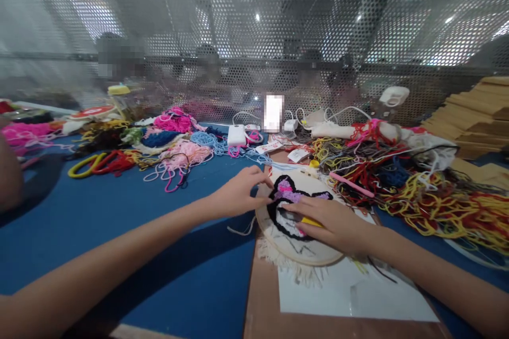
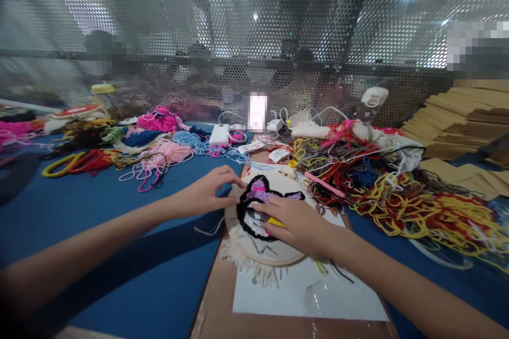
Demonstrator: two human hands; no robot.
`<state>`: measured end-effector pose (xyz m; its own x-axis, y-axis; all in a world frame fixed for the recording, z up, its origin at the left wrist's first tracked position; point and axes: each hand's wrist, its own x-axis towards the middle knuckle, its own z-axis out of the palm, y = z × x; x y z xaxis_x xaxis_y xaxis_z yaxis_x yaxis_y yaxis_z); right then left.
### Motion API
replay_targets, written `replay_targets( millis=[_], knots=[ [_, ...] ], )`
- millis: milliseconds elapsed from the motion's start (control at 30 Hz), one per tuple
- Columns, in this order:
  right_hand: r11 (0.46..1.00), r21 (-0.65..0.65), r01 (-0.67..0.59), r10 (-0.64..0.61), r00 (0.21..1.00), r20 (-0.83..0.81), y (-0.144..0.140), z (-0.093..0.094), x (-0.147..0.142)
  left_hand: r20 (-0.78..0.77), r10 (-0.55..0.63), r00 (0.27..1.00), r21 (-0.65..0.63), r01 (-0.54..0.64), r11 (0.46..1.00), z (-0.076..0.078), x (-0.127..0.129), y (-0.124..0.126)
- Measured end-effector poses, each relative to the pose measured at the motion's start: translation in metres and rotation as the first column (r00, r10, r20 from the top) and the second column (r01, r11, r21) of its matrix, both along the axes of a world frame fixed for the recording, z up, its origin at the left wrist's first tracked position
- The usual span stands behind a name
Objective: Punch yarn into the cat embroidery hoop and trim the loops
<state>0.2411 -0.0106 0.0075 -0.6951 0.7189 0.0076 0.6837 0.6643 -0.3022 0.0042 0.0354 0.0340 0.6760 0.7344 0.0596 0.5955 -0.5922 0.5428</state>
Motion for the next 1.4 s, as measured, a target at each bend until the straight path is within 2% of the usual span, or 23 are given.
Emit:
replay_targets(
  millis=[100,167,367,500,767,967,1100,1200,1300,1400],
  knots=[
    [1.0,0.019,-0.016,0.016,1.0,-0.002,0.0,0.0,-0.001,0.01,-0.181,0.983,0.02,0.181,0.983,0.0,0.009,-0.009],
    [0.999,0.033,-0.024,0.024,1.0,0.005,0.0,0.0,-0.001,0.015,-0.219,0.976,0.029,0.218,0.975,-0.004,0.015,-0.012],
    [0.998,0.051,-0.035,0.033,0.999,0.031,-0.003,0.002,-0.002,0.028,-0.214,0.976,0.087,0.211,0.974,-0.016,0.019,-0.008],
    [0.999,0.047,-0.018,0.015,0.999,0.052,-0.004,0.003,-0.002,-0.01,-0.177,0.984,0.095,0.177,0.98,-0.018,0.017,-0.008],
    [0.999,0.041,0.0,-0.001,1.0,0.018,-0.004,0.002,-0.003,0.032,-0.197,0.98,0.15,0.19,0.97,-0.022,0.016,-0.007],
    [0.997,0.001,0.079,-0.079,0.997,-0.002,-0.009,0.007,-0.004,0.119,-0.081,0.99,0.029,0.078,0.997,-0.029,0.021,-0.004],
    [0.998,-0.006,0.069,-0.069,0.998,-0.003,-0.01,0.01,-0.002,0.208,-0.003,0.978,-0.048,0.013,0.999,-0.033,0.022,-0.006],
    [0.999,0.011,0.052,-0.052,0.999,-0.005,-0.01,0.011,0.0,0.261,0.027,0.965,-0.061,-0.012,0.998,-0.037,0.022,-0.008],
    [0.999,0.033,0.03,-0.03,1.0,-0.005,-0.01,0.01,0.001,0.281,-0.012,0.96,-0.004,0.013,1.0,-0.038,0.022,-0.008],
    [0.999,0.042,0.011,-0.01,1.0,-0.022,-0.008,0.011,0.002,0.241,-0.137,0.961,0.084,0.12,0.989,-0.037,0.023,-0.007]
  ],
)
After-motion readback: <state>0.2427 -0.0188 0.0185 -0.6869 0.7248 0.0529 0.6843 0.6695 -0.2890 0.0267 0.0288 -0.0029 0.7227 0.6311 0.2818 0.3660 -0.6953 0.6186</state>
